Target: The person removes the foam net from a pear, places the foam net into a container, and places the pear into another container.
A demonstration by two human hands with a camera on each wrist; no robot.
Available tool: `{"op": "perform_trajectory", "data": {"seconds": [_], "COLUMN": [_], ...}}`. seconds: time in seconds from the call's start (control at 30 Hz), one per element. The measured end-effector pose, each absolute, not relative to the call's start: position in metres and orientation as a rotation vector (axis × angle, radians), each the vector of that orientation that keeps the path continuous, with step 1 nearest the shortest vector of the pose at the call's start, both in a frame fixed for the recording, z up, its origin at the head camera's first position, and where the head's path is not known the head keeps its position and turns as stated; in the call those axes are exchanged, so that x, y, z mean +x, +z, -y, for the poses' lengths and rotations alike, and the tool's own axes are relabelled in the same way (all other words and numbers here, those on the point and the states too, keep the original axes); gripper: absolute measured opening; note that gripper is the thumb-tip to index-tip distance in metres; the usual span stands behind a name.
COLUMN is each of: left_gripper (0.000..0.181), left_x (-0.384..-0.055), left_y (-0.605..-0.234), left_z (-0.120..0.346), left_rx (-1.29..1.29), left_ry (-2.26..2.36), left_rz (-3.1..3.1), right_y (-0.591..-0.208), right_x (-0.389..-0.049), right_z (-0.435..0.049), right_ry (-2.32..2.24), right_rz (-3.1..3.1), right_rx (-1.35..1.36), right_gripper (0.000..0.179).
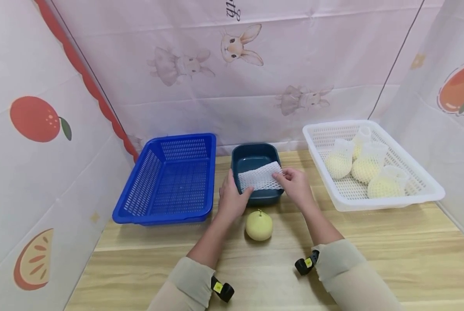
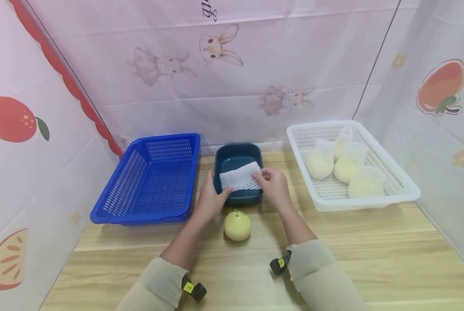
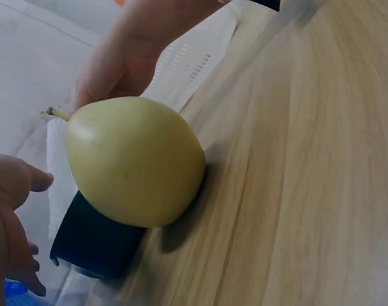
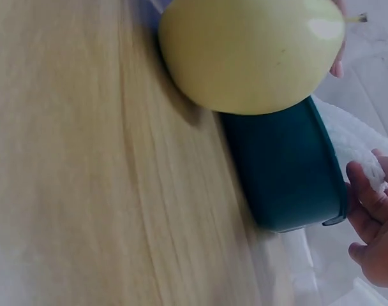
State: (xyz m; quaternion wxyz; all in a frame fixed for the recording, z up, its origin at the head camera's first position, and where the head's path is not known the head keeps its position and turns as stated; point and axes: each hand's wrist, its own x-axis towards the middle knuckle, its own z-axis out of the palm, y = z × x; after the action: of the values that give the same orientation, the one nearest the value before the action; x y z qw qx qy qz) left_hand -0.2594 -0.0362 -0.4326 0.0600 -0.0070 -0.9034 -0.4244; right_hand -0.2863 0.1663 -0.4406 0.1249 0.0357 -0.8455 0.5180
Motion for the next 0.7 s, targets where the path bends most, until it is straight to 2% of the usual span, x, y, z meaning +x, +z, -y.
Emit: {"op": "perform_trajectory", "data": {"seconds": [0.23,0.47,0.6,0.7], "left_gripper": [0.052,0.032,0.032,0.043], "left_x": [-0.261,-0.262,-0.266,-0.268], "left_y": [-0.438,-0.443,-0.444,-0.445], "left_z": [0.038,0.034,0.030,0.028], "left_rx": [-0.383,-0.523,-0.523,-0.520], "left_ry": [-0.835,-0.607,-0.491,-0.383], "left_rz": [2.881,2.962,3.011,3.090], "right_y": [-0.442,-0.447,-0.447,-0.449], "right_x": [-0.291,-0.293,-0.295,-0.296], "right_z": [-0.158,-0.148,-0.143,-0.140], "right_ry": [1.346,1.194,1.061,0.975], "right_rz": [2.560,2.663,2.722,2.773], "right_rx": [0.154,0.240,0.329,0.388], "right_gripper": [0.028,0.029,0.022,0.023]}}
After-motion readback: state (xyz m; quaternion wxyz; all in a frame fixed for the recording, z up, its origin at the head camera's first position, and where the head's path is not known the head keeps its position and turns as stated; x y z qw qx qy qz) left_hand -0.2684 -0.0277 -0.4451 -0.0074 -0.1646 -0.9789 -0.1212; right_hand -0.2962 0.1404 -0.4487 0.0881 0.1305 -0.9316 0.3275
